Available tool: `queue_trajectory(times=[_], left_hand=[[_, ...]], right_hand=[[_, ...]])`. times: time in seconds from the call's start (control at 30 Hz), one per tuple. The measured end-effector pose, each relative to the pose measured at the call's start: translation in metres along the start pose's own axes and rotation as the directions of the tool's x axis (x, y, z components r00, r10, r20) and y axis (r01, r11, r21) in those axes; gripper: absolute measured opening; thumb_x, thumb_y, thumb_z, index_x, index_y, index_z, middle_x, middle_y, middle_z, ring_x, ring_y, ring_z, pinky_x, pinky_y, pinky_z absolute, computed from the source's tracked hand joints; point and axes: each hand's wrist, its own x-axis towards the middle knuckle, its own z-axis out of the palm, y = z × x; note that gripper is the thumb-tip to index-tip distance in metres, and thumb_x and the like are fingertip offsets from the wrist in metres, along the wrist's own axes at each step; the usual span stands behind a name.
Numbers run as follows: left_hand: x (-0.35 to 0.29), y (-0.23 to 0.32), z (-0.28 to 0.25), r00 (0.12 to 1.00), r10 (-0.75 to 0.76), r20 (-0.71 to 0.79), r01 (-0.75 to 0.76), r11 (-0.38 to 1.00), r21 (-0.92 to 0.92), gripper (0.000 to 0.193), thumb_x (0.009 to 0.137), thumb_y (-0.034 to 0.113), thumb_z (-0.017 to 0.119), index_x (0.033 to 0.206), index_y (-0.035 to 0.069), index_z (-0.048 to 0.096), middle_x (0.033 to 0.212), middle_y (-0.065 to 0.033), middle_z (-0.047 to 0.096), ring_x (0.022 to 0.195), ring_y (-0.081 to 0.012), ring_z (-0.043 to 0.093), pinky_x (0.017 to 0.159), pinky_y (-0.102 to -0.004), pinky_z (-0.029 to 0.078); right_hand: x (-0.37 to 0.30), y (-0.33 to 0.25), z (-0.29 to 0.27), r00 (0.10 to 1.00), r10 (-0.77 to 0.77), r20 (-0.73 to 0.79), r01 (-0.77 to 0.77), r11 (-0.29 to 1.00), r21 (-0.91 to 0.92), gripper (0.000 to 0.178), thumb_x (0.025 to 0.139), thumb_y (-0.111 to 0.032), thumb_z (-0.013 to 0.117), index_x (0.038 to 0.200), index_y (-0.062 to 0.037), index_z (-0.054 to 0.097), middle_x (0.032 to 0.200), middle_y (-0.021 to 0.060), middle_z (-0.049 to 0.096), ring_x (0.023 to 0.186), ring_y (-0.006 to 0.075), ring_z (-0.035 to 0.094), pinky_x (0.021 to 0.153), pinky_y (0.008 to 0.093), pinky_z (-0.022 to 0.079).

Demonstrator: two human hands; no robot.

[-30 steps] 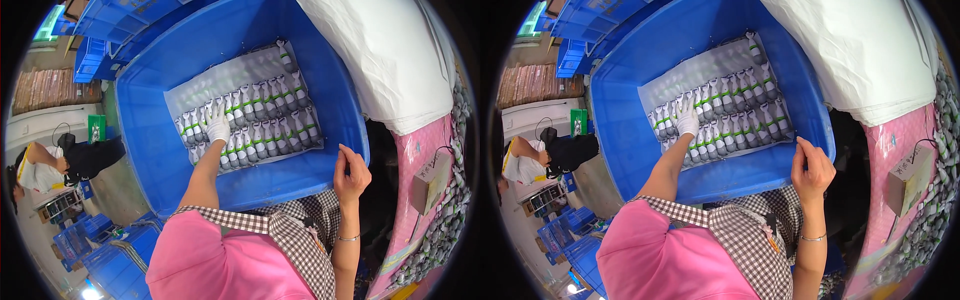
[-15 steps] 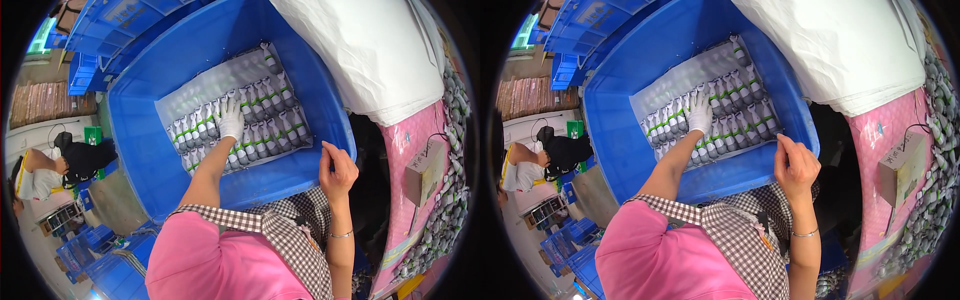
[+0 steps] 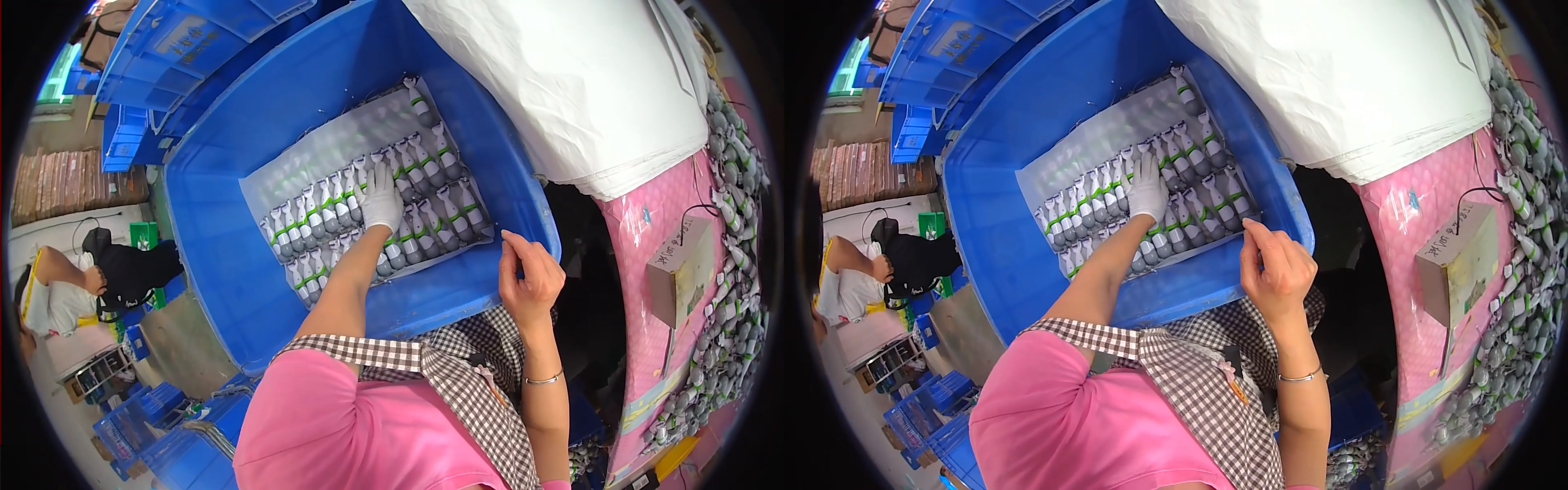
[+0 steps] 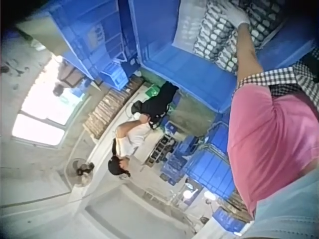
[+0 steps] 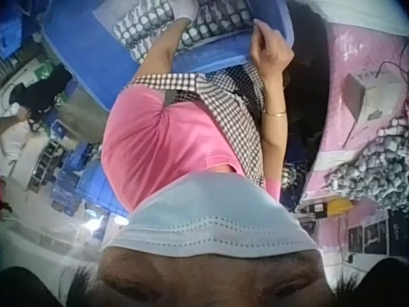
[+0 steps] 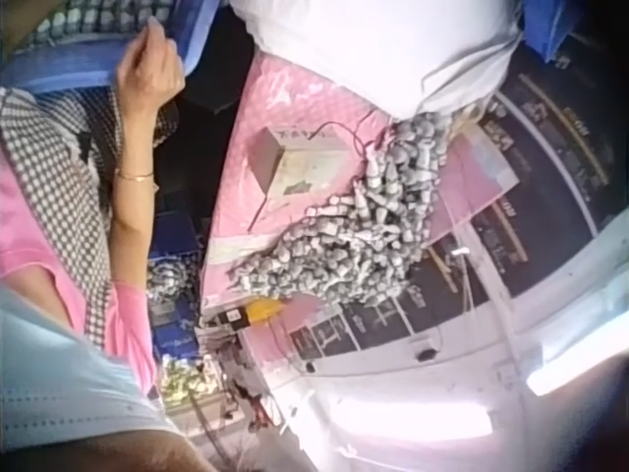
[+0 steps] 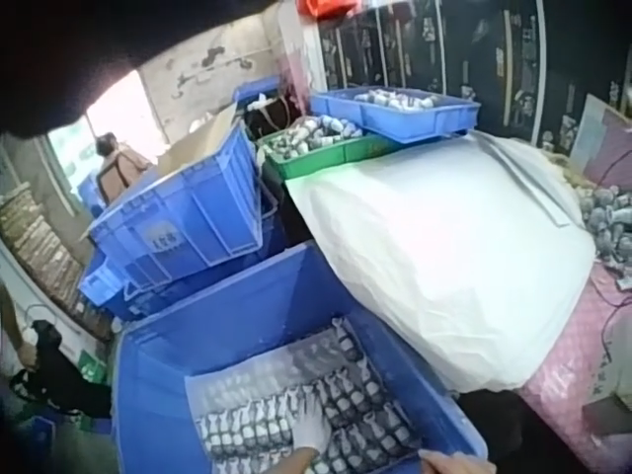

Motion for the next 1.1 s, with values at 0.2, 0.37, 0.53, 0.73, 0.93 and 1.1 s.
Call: queue_trajectory(times=[0.2, 0.37, 0.53, 0.73, 0.93, 1.1], left_hand=[[0.024, 0.032, 0.021, 0.994, 0.079, -0.072, -0.095, 0.964, -0.249, 0.049, 0.084, 0.018, 0.047, 0.131, 0.005, 0.041, 0.135, -0.0192, 0.042, 0.128, -0.0322, 0.036, 0.107, -0.0483, 0.022], [0.003, 0.035, -0.002, 0.986, -0.020, 0.163, 0.013, 0.999, 0.041, 0.063, 0.094, 0.035, 0.039, 0.145, 0.003, 0.018, 0.153, -0.0143, 0.008, 0.141, -0.0299, 0.006, 0.109, -0.0548, 0.010], [0.000, 0.045, -0.005, 0.977, 0.000, 0.215, 0.006, 0.999, -0.031, 0.062, 0.094, 0.041, 0.037, 0.145, 0.008, 0.022, 0.154, -0.0067, 0.007, 0.142, -0.0243, 0.005, 0.101, -0.0642, 0.014], [0.007, 0.010, -0.020, 0.993, 0.053, 0.102, -0.025, 0.966, -0.259, 0.049, 0.093, 0.031, 0.043, 0.130, -0.001, 0.044, 0.143, -0.0190, 0.031, 0.130, -0.0353, 0.032, 0.104, -0.0428, 0.030], [-0.010, -0.017, -0.095, 0.987, -0.151, 0.050, 0.157, 0.879, -0.451, 0.054, 0.084, 0.027, 0.058, 0.125, -0.005, 0.046, 0.129, -0.0262, 0.045, 0.122, -0.0378, 0.041, 0.104, -0.0397, 0.031], [0.012, 0.082, -0.198, 0.893, -0.179, -0.414, -0.294, 0.464, -0.835, 0.035, 0.086, 0.010, 0.054, 0.119, -0.001, 0.051, 0.112, -0.0145, 0.058, 0.102, -0.0208, 0.056, 0.089, -0.0328, 0.043]], right_hand=[[0.000, 0.009, -0.026, 0.996, -0.015, -0.088, 0.007, 0.996, -0.091, 0.020, 0.071, 0.002, 0.064, 0.089, -0.0076, 0.067, 0.065, 0.0057, 0.061, 0.052, 0.0189, 0.057, 0.046, 0.0293, 0.044], [-0.004, 0.002, -0.048, 0.992, 0.107, -0.060, -0.059, 0.842, 0.537, 0.019, 0.073, -0.002, 0.066, 0.091, -0.0042, 0.066, 0.079, 0.0113, 0.063, 0.069, 0.0242, 0.061, 0.062, 0.0310, 0.050], [-0.011, 0.011, -0.221, 0.879, 0.006, -0.477, -0.070, 0.991, -0.116, 0.008, 0.079, -0.001, 0.061, 0.084, -0.0014, 0.067, 0.072, 0.0102, 0.064, 0.065, 0.0192, 0.061, 0.059, 0.0287, 0.049], [0.024, 0.201, -0.332, 0.778, 0.283, -0.561, -0.482, 0.841, -0.244, 0.023, 0.080, -0.007, 0.058, 0.102, -0.0013, 0.063, 0.089, 0.0123, 0.065, 0.079, 0.0243, 0.064, 0.066, 0.0320, 0.051], [0.081, 0.261, -0.320, 0.961, -0.134, -0.242, -0.165, 0.426, -0.889, 0.026, 0.068, 0.000, 0.053, 0.093, -0.0054, 0.057, 0.095, 0.0134, 0.060, 0.087, 0.0346, 0.056, 0.068, 0.0458, 0.045], [0.007, 0.298, -0.391, 0.976, -0.088, -0.199, -0.128, 0.509, -0.851, 0.049, 0.070, -0.006, 0.066, 0.118, -0.0046, 0.056, 0.112, 0.0154, 0.060, 0.102, 0.0327, 0.057, 0.084, 0.0384, 0.046]])
